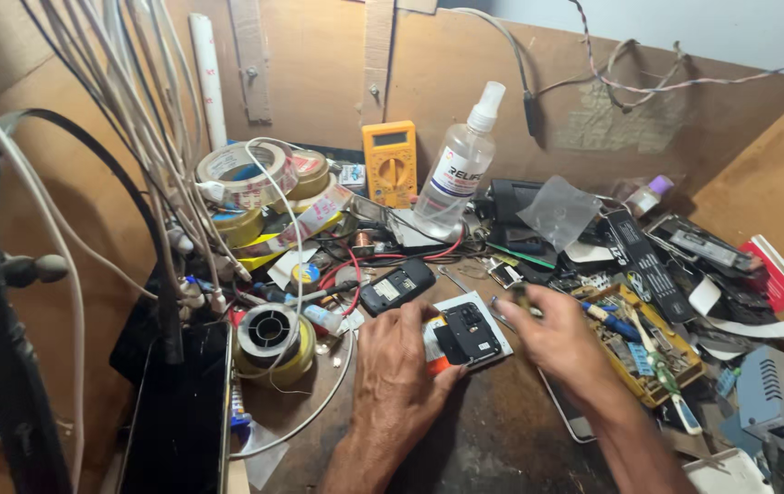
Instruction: The person uses a screwdriver to remove screws from a disassembled mobile phone on a cluttered workbench. They repeatedly loosen and remove screws from the phone's internal frame while holding the device steady with the other hand.
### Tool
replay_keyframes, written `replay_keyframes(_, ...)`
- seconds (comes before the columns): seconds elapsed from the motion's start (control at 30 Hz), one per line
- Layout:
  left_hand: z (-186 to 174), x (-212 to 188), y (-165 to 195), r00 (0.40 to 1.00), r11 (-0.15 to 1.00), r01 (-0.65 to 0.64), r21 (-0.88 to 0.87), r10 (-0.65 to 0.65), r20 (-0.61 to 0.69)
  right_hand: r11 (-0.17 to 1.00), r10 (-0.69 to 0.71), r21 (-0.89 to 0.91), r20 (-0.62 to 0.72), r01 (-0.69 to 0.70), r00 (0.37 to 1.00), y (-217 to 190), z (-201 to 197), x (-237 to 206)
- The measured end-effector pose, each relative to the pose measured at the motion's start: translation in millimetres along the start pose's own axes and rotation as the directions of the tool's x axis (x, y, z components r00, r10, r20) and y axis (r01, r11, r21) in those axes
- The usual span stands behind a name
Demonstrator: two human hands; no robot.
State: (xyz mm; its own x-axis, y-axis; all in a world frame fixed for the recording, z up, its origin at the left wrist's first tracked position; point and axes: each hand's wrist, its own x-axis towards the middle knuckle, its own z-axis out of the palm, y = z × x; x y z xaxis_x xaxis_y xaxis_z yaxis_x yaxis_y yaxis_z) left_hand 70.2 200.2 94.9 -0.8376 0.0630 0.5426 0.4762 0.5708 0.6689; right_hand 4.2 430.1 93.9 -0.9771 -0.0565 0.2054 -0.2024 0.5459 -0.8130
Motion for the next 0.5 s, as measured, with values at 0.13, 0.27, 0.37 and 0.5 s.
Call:
replay_keyframes(0.13, -1.5, 0.1, -2.2, 1.0, 1.0, 0.02, 0.002, -0.02, -0.017, 0.988, 0.124, 0.084, 0.105, -0.133, 0.987, -13.4, 30.9, 27.2)
replay_keyframes(0.27, -2.6, 2.3, -7.1, 0.999, 1.0, 0.023, 0.003, -0.023, -0.024, 0.982, 0.127, -0.148, 0.071, -0.115, 0.989, -14.0, 43.3, 37.8)
replay_keyframes(0.37, -3.1, 3.8, -11.0, 0.999, 1.0, 0.019, -0.006, -0.019, -0.029, 0.976, 0.107, -0.194, 0.049, -0.095, 0.993, -13.9, 46.6, 39.9)
replay_keyframes(0.5, -4.5, 3.4, -14.5, 1.0, 1.0, -0.003, -0.019, 0.002, -0.03, 0.969, 0.194, -0.175, 0.084, -0.177, 0.977, -14.6, 48.7, 41.9)
